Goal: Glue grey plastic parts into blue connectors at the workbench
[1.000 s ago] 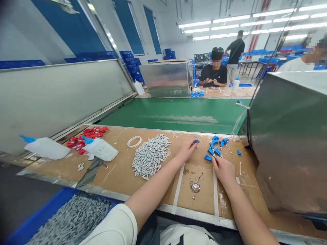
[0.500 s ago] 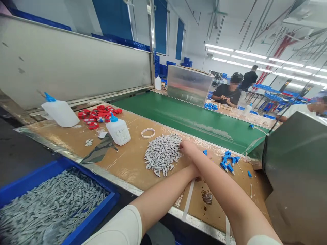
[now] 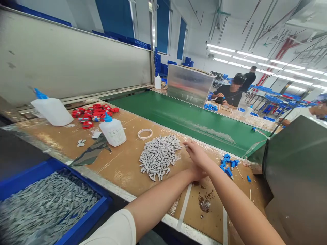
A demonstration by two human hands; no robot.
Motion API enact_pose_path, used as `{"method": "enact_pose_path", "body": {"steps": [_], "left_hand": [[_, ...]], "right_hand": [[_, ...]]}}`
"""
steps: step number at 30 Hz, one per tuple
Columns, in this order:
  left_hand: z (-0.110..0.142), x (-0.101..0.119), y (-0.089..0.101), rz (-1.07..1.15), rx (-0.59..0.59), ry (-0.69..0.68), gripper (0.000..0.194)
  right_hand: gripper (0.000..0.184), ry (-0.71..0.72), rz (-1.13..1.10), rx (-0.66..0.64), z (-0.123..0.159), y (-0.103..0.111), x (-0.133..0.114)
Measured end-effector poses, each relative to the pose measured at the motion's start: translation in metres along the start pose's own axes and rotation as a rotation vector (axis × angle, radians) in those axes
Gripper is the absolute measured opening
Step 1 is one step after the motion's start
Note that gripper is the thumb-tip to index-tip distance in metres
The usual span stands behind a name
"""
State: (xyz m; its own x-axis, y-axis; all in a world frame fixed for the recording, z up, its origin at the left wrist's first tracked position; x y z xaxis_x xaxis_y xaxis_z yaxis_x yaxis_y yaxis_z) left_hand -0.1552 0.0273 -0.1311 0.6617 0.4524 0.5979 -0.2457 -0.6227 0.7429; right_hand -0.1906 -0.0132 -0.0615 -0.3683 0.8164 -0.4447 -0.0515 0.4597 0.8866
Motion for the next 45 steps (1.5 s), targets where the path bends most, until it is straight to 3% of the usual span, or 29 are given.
{"method": "enact_pose_path", "body": {"steps": [4, 7, 11, 16, 21, 29, 35, 45], "left_hand": [[-0.005, 0.001, -0.014, 0.098, -0.115, -0.053, 0.052], [-0.009, 0.001, -0.017, 0.258, -0.136, -0.061, 0.046], [-0.01, 0.001, -0.01, 0.39, -0.08, -0.049, 0.044], [-0.006, 0.009, -0.008, 0.37, -0.117, -0.09, 0.041], [-0.004, 0.014, -0.004, 0.371, -0.114, -0.095, 0.039], [-0.006, 0.015, -0.006, 0.336, -0.11, -0.105, 0.038], [-0.006, 0.016, -0.004, 0.409, -0.073, -0.135, 0.037], [-0.007, 0.013, -0.009, 0.393, -0.12, -0.104, 0.04]], "right_hand": [[0.029, -0.066, -0.608, 0.187, 0.067, 0.05, 0.024], [0.034, -0.152, -0.731, 0.283, 0.121, 0.066, 0.042], [0.033, -0.261, -0.636, 0.293, 0.181, 0.058, 0.054], [0.025, -0.256, -0.5, 0.196, 0.22, 0.029, 0.046], [0.018, -0.203, -0.372, 0.132, 0.228, 0.018, 0.037], [0.029, 0.101, -0.009, 0.04, 0.219, 0.019, 0.004], [0.027, 0.113, 0.23, -0.05, 0.217, 0.01, 0.0], [0.026, 0.112, 0.272, -0.174, 0.214, 0.004, 0.0]]}}
Point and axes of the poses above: each hand's wrist, its own z-axis away from the middle knuckle, its own y-axis out of the back of the hand, x = y × z, the point moved 10 cm from there along -z, towards the middle knuckle, and after that the axes turned 3 degrees about z, right-handed, at the moved point
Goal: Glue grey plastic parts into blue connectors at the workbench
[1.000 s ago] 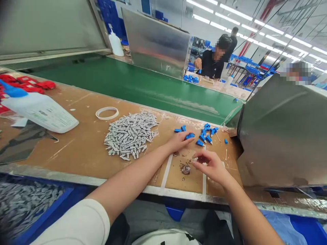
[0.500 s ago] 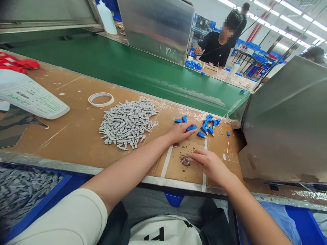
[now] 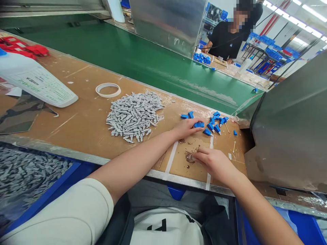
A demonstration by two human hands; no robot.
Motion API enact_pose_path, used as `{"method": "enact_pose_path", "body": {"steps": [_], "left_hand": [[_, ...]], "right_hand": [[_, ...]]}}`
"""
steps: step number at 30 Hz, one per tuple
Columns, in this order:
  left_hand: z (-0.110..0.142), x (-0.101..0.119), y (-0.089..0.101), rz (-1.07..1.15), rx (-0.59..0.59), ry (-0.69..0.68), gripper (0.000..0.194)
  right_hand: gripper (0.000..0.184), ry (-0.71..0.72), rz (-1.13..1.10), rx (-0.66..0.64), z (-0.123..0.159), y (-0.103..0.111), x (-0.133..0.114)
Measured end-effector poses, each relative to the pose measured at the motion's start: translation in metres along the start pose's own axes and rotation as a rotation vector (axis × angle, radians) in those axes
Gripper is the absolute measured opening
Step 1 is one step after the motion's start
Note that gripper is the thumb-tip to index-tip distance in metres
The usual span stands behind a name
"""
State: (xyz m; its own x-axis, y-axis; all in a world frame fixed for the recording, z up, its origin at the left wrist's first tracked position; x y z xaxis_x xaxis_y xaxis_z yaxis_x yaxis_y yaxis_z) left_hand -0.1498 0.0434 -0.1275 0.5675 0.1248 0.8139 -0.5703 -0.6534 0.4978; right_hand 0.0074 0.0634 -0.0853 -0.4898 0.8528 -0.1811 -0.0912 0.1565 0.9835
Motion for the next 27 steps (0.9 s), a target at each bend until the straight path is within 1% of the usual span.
{"method": "enact_pose_path", "body": {"steps": [5, 8, 10, 12, 14, 15, 17, 18, 20, 22, 24, 27], "left_hand": [[0.0, -0.001, -0.001, 0.026, -0.008, -0.006, 0.037], [0.0, 0.0, -0.004, 0.075, -0.026, -0.046, 0.035], [0.0, 0.0, -0.005, 0.099, -0.033, -0.066, 0.034], [-0.001, -0.003, -0.005, 0.112, -0.032, -0.053, 0.035], [-0.001, -0.006, -0.005, 0.1, -0.038, -0.022, 0.035], [0.0, -0.007, -0.006, 0.089, -0.045, -0.005, 0.035], [0.0, -0.008, -0.007, 0.069, -0.074, 0.019, 0.033], [0.001, -0.009, -0.008, 0.068, -0.093, 0.033, 0.033], [0.002, -0.01, -0.009, 0.088, -0.121, 0.061, 0.033], [0.003, -0.009, -0.01, 0.125, -0.142, 0.068, 0.034], [0.003, -0.009, -0.01, 0.163, -0.145, 0.064, 0.033], [0.004, -0.01, -0.009, 0.193, -0.137, 0.067, 0.034]], "right_hand": [[0.026, 0.01, -0.003, -0.078, -0.004, -0.002, -0.002], [0.028, -0.005, -0.089, -0.058, -0.006, 0.007, 0.002], [0.027, -0.048, -0.216, -0.001, -0.006, 0.016, 0.013], [0.023, -0.139, -0.428, 0.134, -0.005, 0.024, 0.035], [0.023, -0.269, -0.683, 0.352, -0.002, 0.027, 0.069], [0.023, -0.339, -0.8, 0.476, 0.002, 0.024, 0.088], [0.027, -0.457, -0.98, 0.701, 0.008, 0.012, 0.12], [0.03, -0.5, -1.051, 0.784, 0.01, 0.004, 0.132], [0.037, -0.55, -1.195, 0.879, 0.009, -0.013, 0.148], [0.042, -0.552, -1.343, 0.892, 0.005, -0.025, 0.153], [0.043, -0.529, -1.458, 0.845, 0.0, -0.03, 0.151], [0.042, -0.495, -1.541, 0.754, -0.005, -0.032, 0.144]]}}
Point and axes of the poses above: each hand's wrist, its own z-axis away from the middle knuckle, its own y-axis out of the back of the hand, x = y × z, the point moved 10 cm from there along -z, towards the middle knuckle, and after that the axes turned 3 degrees about z, right-handed, at the moved point
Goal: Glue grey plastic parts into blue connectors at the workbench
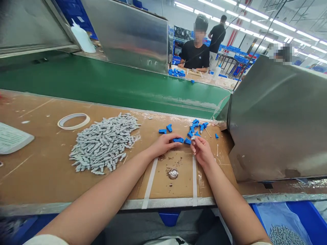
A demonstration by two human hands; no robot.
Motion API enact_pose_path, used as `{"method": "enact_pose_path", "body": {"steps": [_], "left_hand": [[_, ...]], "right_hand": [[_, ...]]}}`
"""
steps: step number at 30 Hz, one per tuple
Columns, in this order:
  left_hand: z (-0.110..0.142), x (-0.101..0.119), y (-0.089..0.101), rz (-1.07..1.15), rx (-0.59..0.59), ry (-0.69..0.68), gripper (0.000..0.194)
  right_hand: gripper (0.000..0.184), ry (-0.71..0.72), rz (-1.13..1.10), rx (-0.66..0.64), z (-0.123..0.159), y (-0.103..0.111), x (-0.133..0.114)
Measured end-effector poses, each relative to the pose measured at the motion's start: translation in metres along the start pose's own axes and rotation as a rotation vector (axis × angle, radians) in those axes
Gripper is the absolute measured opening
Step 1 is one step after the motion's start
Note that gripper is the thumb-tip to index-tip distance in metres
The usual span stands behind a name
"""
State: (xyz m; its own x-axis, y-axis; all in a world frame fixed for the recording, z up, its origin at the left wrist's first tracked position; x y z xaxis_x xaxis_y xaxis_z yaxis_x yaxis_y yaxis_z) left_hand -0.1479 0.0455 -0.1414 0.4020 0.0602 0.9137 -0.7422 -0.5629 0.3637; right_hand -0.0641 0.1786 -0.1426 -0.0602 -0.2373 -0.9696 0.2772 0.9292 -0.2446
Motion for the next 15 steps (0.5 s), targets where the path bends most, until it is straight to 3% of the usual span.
{"method": "enact_pose_path", "body": {"steps": [4, 8, 15], "left_hand": [[0.001, -0.001, 0.0, 0.0, 0.002, 0.008, 0.036], [0.001, -0.003, -0.001, 0.011, -0.018, 0.025, 0.035], [0.0, -0.005, -0.001, -0.006, -0.019, 0.059, 0.035]], "right_hand": [[0.042, 0.0, 0.011, 0.033, 0.001, 0.002, 0.003], [0.038, 0.127, 0.201, 0.134, 0.004, 0.006, -0.005], [0.032, 0.284, 0.437, 0.141, 0.013, -0.001, -0.02]]}}
Point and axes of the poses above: each hand's wrist, its own z-axis away from the middle knuckle, its own y-axis out of the back of the hand, x = y × z, the point moved 10 cm from there along -z, towards the middle knuckle, and after that the axes turned 3 degrees about z, right-handed, at the moved point
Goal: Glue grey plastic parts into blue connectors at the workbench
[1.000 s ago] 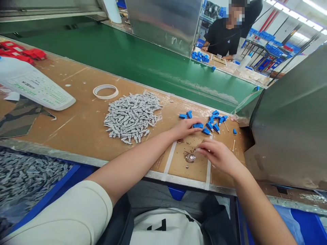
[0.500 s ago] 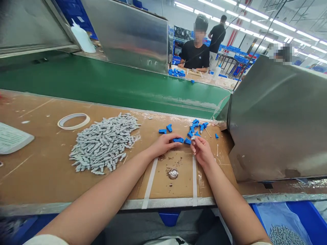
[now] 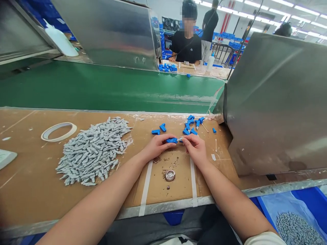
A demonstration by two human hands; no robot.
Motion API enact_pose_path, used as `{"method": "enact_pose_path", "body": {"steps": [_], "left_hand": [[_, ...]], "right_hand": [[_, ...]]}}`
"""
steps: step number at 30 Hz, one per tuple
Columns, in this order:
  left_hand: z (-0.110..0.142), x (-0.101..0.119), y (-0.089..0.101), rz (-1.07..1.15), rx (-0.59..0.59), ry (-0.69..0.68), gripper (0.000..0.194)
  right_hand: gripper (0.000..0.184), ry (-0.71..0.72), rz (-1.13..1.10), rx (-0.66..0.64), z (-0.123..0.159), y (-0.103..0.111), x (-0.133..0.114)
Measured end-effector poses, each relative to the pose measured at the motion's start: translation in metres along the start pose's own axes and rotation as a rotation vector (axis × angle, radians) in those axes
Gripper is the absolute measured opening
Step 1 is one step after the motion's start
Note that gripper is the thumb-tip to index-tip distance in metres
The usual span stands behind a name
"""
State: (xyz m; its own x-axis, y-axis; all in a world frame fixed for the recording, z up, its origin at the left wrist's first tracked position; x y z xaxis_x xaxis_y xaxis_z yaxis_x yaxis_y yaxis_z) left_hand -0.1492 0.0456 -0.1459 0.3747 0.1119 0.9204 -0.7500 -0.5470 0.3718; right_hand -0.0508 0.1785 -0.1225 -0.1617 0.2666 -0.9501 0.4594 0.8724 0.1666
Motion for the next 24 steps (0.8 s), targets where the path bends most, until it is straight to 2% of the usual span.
{"method": "enact_pose_path", "body": {"steps": [3, 9, 12, 15, 19, 24], "left_hand": [[0.0, 0.001, 0.001, -0.01, 0.003, -0.006, 0.037], [0.003, 0.015, -0.002, -0.14, -0.01, -0.102, 0.035], [0.008, 0.022, -0.002, -0.218, 0.015, -0.1, 0.037], [0.013, 0.027, 0.006, -0.26, 0.133, -0.063, 0.041], [0.019, 0.028, 0.01, -0.311, 0.261, 0.019, 0.041], [0.023, 0.027, 0.008, -0.37, 0.356, 0.054, 0.04]], "right_hand": [[0.032, 0.046, 0.101, -0.017, 0.0, -0.001, -0.001], [0.03, 0.306, 0.381, -0.079, 0.006, -0.012, -0.025], [0.032, 0.307, 0.547, -0.117, 0.008, -0.017, -0.025], [0.037, 0.224, 0.677, -0.236, 0.009, -0.028, -0.012], [0.041, 0.15, 0.548, -0.342, 0.013, -0.044, 0.004], [0.042, 0.088, 0.345, -0.316, 0.013, -0.051, 0.012]]}}
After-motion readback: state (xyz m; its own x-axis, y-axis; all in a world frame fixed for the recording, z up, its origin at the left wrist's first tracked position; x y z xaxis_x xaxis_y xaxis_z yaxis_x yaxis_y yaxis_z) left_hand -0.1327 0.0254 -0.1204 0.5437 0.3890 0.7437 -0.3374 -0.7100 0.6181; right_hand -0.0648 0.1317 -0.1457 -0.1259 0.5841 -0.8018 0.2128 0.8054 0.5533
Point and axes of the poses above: each hand's wrist, its own z-axis away from the middle knuckle, its own y-axis out of the back of the hand, x = y × z, the point moved 10 cm from there along -z, towards the middle knuckle, and after that the axes turned 3 degrees about z, right-handed, at the moved point
